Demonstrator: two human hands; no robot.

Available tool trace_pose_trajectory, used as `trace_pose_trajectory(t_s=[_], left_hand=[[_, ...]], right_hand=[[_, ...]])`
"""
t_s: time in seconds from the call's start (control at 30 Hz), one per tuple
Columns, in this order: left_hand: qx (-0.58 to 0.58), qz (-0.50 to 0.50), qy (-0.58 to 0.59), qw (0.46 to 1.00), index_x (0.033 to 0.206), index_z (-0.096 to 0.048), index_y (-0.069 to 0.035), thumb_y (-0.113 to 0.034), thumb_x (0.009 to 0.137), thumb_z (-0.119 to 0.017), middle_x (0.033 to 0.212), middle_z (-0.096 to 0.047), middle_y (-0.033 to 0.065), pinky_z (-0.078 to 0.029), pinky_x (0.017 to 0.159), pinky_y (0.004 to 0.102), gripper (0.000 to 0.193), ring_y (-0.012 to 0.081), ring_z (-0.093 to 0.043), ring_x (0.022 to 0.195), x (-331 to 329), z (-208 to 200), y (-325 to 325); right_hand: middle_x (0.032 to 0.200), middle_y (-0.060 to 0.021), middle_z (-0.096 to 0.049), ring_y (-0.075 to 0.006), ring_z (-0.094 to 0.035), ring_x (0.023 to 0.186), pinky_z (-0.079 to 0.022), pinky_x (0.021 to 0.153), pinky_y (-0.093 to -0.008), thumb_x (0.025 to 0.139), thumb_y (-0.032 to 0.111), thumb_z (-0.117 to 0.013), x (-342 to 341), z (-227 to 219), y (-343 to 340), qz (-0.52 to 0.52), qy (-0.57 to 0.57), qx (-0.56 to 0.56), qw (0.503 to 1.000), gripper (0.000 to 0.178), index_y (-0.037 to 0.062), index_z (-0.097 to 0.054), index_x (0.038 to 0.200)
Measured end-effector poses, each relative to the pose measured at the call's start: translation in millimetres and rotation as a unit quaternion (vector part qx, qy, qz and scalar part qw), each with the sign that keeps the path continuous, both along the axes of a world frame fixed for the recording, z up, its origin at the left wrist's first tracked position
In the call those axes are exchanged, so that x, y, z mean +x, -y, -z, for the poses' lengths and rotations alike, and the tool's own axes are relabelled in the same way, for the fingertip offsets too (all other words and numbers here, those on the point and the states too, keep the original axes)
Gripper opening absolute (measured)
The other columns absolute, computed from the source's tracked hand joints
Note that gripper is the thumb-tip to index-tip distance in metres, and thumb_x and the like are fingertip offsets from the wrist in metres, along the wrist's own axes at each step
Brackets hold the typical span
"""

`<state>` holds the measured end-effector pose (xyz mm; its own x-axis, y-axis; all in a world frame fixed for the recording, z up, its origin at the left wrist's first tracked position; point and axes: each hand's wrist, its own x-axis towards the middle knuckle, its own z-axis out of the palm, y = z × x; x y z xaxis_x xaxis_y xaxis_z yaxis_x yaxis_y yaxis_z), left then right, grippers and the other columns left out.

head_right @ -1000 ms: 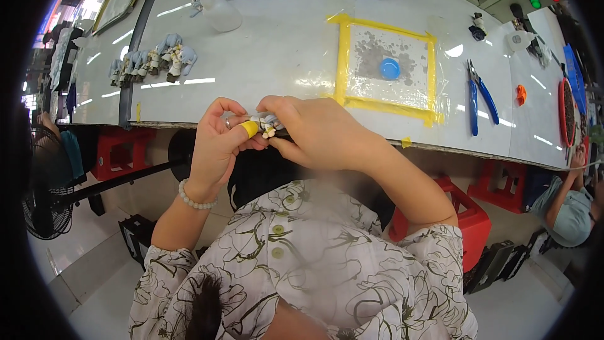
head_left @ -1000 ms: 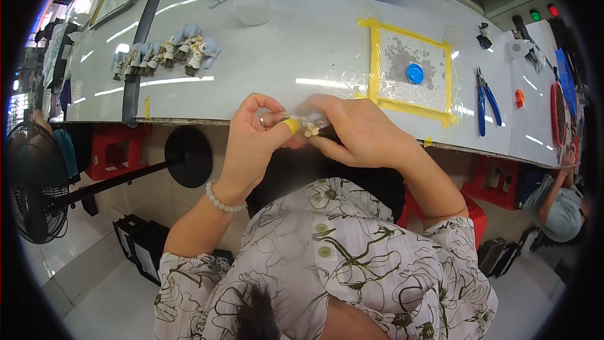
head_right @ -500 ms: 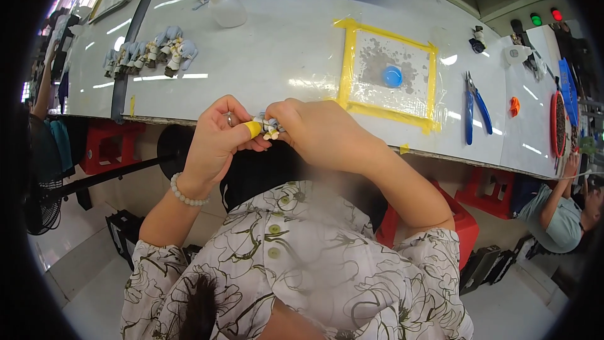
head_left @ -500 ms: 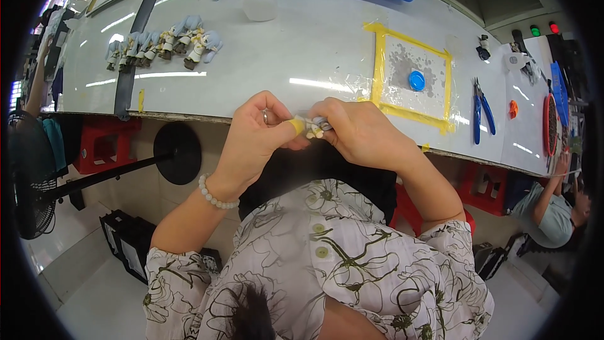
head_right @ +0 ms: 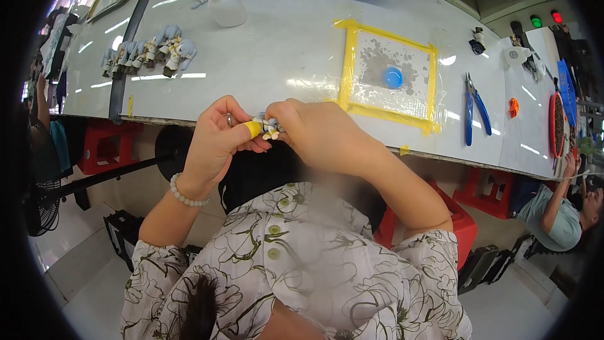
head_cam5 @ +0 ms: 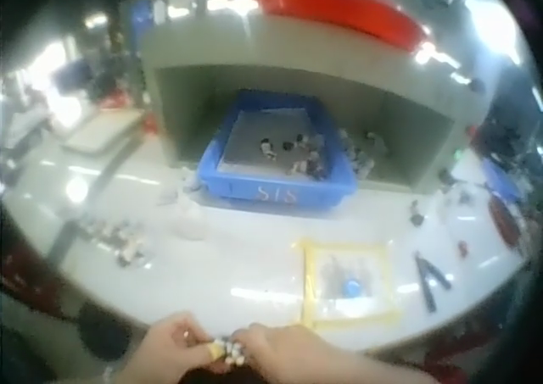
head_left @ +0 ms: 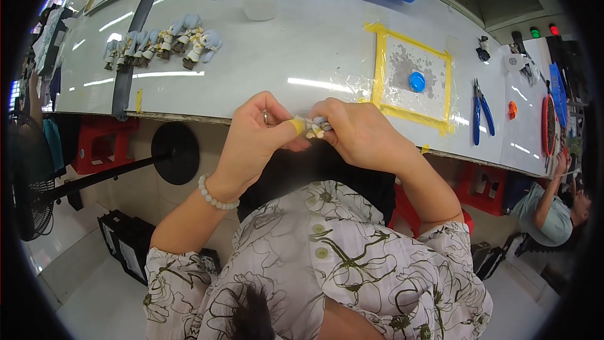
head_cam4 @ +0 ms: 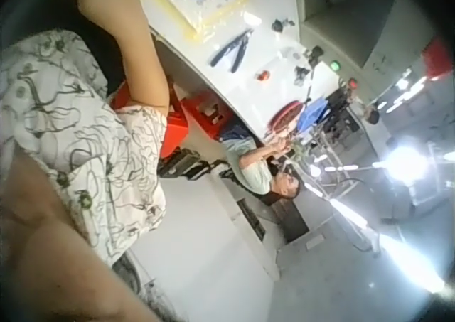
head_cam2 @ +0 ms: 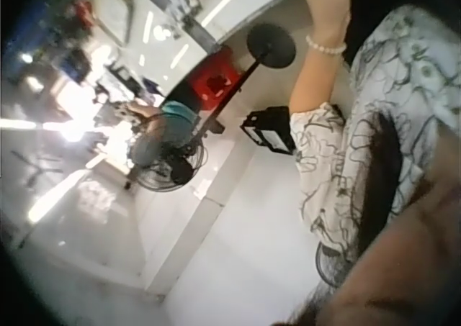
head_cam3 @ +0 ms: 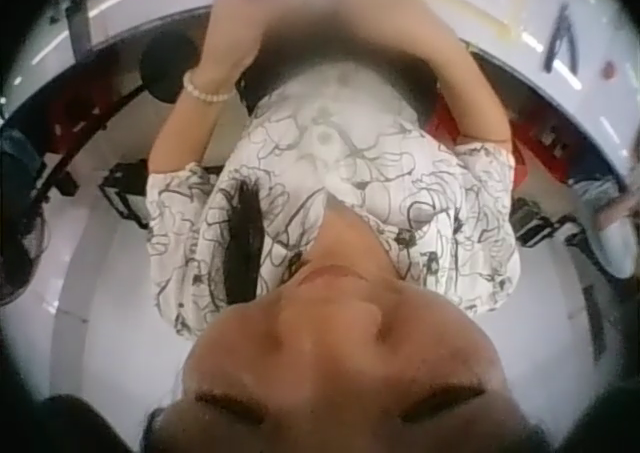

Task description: The person assembles small figurine parts at a workstation by hand, gluing them together with a glue bottle, then transports the completed figurines to a tray.

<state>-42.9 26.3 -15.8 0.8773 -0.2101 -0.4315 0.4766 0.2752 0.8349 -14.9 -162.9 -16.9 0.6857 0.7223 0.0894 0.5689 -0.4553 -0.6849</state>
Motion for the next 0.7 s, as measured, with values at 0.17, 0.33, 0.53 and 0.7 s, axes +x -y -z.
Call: trace_pose_trajectory(t_s=[0.17,0.33,0.53,0.7], left_hand=[[0.003,0.000,0.002,1.000,0.079,-0.041,0.000,0.004,0.077,-0.052,0.075,-0.058,0.0146,-0.054,0.056,0.0267,0.011,0.0206,-0.063,0.061,-0.6,1.0,-0.5],[0.000,0.000,0.001,1.000,0.078,-0.041,-0.001,0.003,0.077,-0.052,0.075,-0.058,0.0147,-0.054,0.056,0.0263,0.012,0.0205,-0.063,0.061,-0.7,0.5,0.0],[-0.005,0.008,0.008,1.000,0.080,-0.040,-0.002,0.001,0.078,-0.053,0.075,-0.059,0.0143,-0.053,0.054,0.0260,0.013,0.0208,-0.063,0.060,1.0,1.4,-0.5],[-0.002,0.017,0.016,1.000,0.080,-0.040,-0.002,-0.004,0.080,-0.052,0.075,-0.058,0.0135,-0.052,0.055,0.0249,0.012,0.0207,-0.062,0.062,1.6,0.2,-2.4]], right_hand=[[0.082,-0.0160,-0.057,-0.0359,-0.056,0.070,-0.044,0.057,-0.0411,0.078,0.013,-0.057,-0.6,2.2,-0.7,0.000,0.002,0.005,1.000,0.028,0.0042,-0.042,0.100],[0.082,-0.0155,-0.057,-0.0355,-0.056,0.069,-0.044,0.057,-0.0410,0.078,0.012,-0.056,-1.2,1.8,-0.8,0.003,0.007,0.007,1.000,0.028,0.0046,-0.041,0.100],[0.079,-0.0150,-0.058,-0.0348,-0.056,0.069,-0.044,0.058,-0.0404,0.078,0.012,-0.057,-2.8,-2.9,-1.9,0.020,0.012,-0.014,1.000,0.027,0.0045,-0.043,0.100],[0.072,-0.0161,-0.059,-0.0363,-0.056,0.065,-0.043,0.057,-0.0413,0.079,0.015,-0.056,-5.3,-0.6,-5.2,0.051,0.013,-0.028,0.998,0.028,0.0053,-0.043,0.102]])
